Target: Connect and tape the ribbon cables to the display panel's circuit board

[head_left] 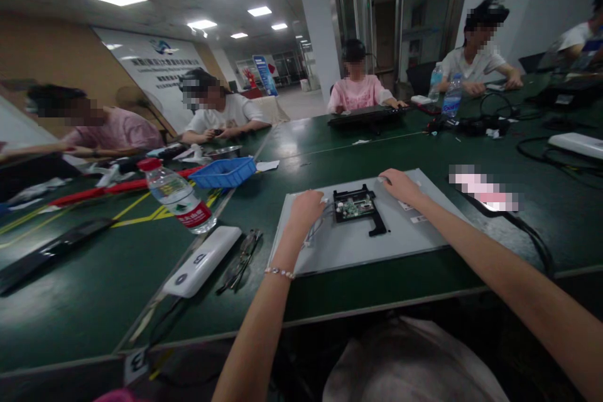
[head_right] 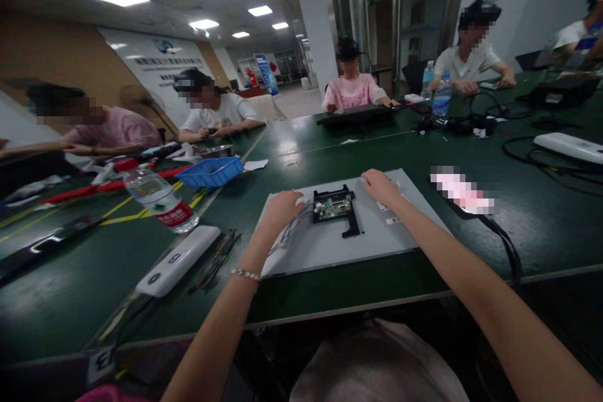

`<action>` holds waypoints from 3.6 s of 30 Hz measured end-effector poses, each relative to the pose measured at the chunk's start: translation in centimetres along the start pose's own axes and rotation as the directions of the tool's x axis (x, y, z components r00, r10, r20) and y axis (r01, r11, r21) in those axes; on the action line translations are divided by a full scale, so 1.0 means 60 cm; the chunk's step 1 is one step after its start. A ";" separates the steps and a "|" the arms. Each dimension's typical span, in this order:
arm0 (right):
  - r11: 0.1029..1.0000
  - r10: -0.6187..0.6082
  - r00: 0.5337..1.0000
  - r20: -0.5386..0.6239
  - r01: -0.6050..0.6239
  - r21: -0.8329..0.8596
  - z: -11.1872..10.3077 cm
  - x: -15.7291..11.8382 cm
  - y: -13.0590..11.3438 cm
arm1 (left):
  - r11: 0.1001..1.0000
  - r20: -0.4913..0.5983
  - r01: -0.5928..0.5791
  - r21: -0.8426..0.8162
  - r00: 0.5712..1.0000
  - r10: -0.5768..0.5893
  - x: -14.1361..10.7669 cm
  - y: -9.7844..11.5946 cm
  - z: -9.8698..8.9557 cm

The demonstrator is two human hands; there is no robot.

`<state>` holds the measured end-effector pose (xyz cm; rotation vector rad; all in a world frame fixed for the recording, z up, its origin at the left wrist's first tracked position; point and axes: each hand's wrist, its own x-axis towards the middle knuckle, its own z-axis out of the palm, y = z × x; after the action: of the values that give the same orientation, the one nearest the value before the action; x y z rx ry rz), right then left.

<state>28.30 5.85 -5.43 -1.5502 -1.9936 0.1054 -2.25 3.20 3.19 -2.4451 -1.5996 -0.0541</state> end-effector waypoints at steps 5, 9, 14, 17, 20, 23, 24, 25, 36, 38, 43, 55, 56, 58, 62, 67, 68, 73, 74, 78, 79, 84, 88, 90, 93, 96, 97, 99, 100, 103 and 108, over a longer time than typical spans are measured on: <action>0.999 -0.004 1.000 0.010 0.004 -0.032 0.007 0.004 0.005 | 0.998 0.079 -0.033 0.049 0.996 0.029 0.007 0.010 0.007; 0.995 -0.001 1.000 0.017 0.003 -0.095 0.011 0.005 0.003 | 0.997 0.053 0.004 0.075 0.999 -0.008 0.005 0.018 0.015; 0.991 -0.031 1.000 0.000 0.031 -0.133 0.011 0.002 -0.001 | 0.993 0.031 0.014 0.113 0.999 -0.018 0.006 0.026 0.021; 0.991 -0.032 0.999 0.005 0.033 -0.130 0.008 0.001 -0.002 | 0.996 -0.003 0.054 0.076 0.999 -0.054 0.005 0.031 0.017; 0.993 -0.021 1.000 0.002 0.021 -0.118 0.006 0.000 -0.004 | 0.994 -0.046 0.111 0.019 0.993 -0.110 0.003 0.042 0.012; 0.994 -0.006 1.000 0.006 0.007 -0.108 0.005 -0.002 -0.005 | 0.990 -0.050 0.140 -0.005 0.989 -0.140 0.004 0.060 0.012; 0.994 -0.005 1.000 0.006 0.006 -0.106 0.006 -0.002 -0.006 | 0.990 -0.049 0.140 -0.008 0.989 -0.141 0.005 0.066 0.013; 0.994 -0.004 1.000 0.005 0.005 -0.106 0.006 -0.002 -0.006 | 0.991 -0.048 0.132 -0.007 0.990 -0.132 0.006 0.072 0.015; 0.994 -0.012 1.000 0.008 0.013 -0.107 -0.001 -0.001 -0.008 | 0.999 -0.019 0.037 0.015 0.999 -0.037 0.011 0.081 0.020; 0.995 -0.020 1.000 0.021 0.022 -0.100 -0.003 0.000 -0.008 | 0.999 -0.012 0.031 -0.044 0.999 -0.031 0.006 0.075 0.016; 0.997 -0.020 1.000 0.018 0.022 -0.080 -0.003 0.002 -0.005 | 0.972 0.007 -0.053 -0.231 0.998 0.056 -0.016 0.079 0.015; 0.998 -0.003 1.000 0.009 0.004 -0.056 -0.005 0.005 -0.003 | 0.983 -0.015 0.016 -0.182 1.000 -0.019 -0.033 0.111 0.026; 0.999 -0.005 1.000 0.007 0.005 -0.054 -0.006 0.006 -0.003 | 0.983 -0.016 0.015 -0.183 1.000 -0.018 -0.033 0.110 0.025; 0.999 -0.026 1.000 0.004 0.026 -0.043 -0.006 0.006 -0.003 | 0.982 -0.018 0.013 -0.189 1.000 -0.017 -0.031 0.109 0.024; 0.993 -0.116 0.993 0.012 0.116 -0.015 -0.006 0.006 -0.005 | 0.980 -0.028 0.030 -0.199 0.999 -0.036 -0.029 0.109 0.028; 0.996 -0.089 0.996 0.021 0.089 0.001 -0.007 0.003 -0.005 | 0.976 -0.055 0.012 -0.219 0.998 -0.024 -0.028 0.107 0.035; 0.997 -0.078 0.997 0.022 0.078 0.005 -0.008 0.003 -0.005 | 0.975 -0.059 0.012 -0.222 0.998 -0.025 -0.028 0.106 0.037; 0.998 -0.058 0.998 -0.003 0.058 0.019 -0.010 0.006 -0.002 | 0.972 -0.062 0.015 -0.233 0.998 -0.030 -0.027 0.103 0.044; 0.998 -0.060 0.998 -0.008 0.060 0.023 -0.010 0.006 -0.002 | 0.972 -0.063 0.015 -0.236 0.998 -0.031 -0.027 0.103 0.045; 0.998 -0.048 0.999 -0.009 0.048 0.040 -0.012 0.007 -0.002 | 0.970 -0.061 0.020 -0.243 0.998 -0.035 -0.026 0.102 0.046; 0.998 -0.041 0.999 -0.012 0.042 0.042 -0.013 0.006 -0.003 | 0.970 -0.062 0.022 -0.243 0.997 -0.038 -0.026 0.102 0.046; 0.997 -0.050 0.997 -0.060 0.052 0.048 -0.018 0.003 -0.006 | 0.969 -0.061 0.025 -0.244 0.997 -0.041 -0.025 0.100 0.053; 0.994 -0.092 0.994 -0.058 0.095 0.058 -0.015 0.001 -0.007 | 0.970 -0.049 0.043 -0.238 0.997 -0.056 -0.023 0.099 0.058; 0.993 -0.108 0.994 -0.025 0.109 0.048 -0.012 0.001 -0.007 | 0.969 -0.039 0.050 -0.241 0.997 -0.061 -0.022 0.099 0.059; 0.993 -0.110 0.994 0.001 0.110 0.033 -0.011 0.001 -0.006 | 0.968 -0.025 0.053 -0.247 0.998 -0.061 -0.022 0.100 0.057; 0.994 -0.104 0.995 0.004 0.104 0.034 -0.011 0.004 -0.006 | 0.966 -0.009 0.064 -0.249 0.998 -0.068 -0.023 0.101 0.056; 0.994 -0.102 0.995 0.003 0.102 0.034 -0.012 0.005 -0.007 | 0.966 -0.004 0.065 -0.249 0.998 -0.068 -0.023 0.101 0.055; 0.994 -0.108 0.994 0.003 0.108 0.033 -0.011 0.006 -0.009 | 0.967 -0.002 0.062 -0.248 0.998 -0.064 -0.024 0.102 0.054; 0.993 -0.113 0.994 0.004 0.112 0.030 -0.011 0.006 -0.010 | 0.967 -0.004 0.060 -0.247 0.998 -0.063 -0.024 0.102 0.053; 0.994 -0.106 0.994 0.010 0.106 0.011 -0.011 0.007 -0.014 | 0.968 -0.013 0.052 -0.246 0.998 -0.057 -0.026 0.103 0.050; 0.996 -0.085 0.996 -0.020 0.085 0.006 -0.016 0.006 -0.015 | 0.967 -0.014 0.045 -0.252 0.999 -0.050 -0.026 0.103 0.048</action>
<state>27.92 5.63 -4.13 -1.4544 -2.0379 0.0629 2.44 -0.01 -0.86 -2.5799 -1.7375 -0.3062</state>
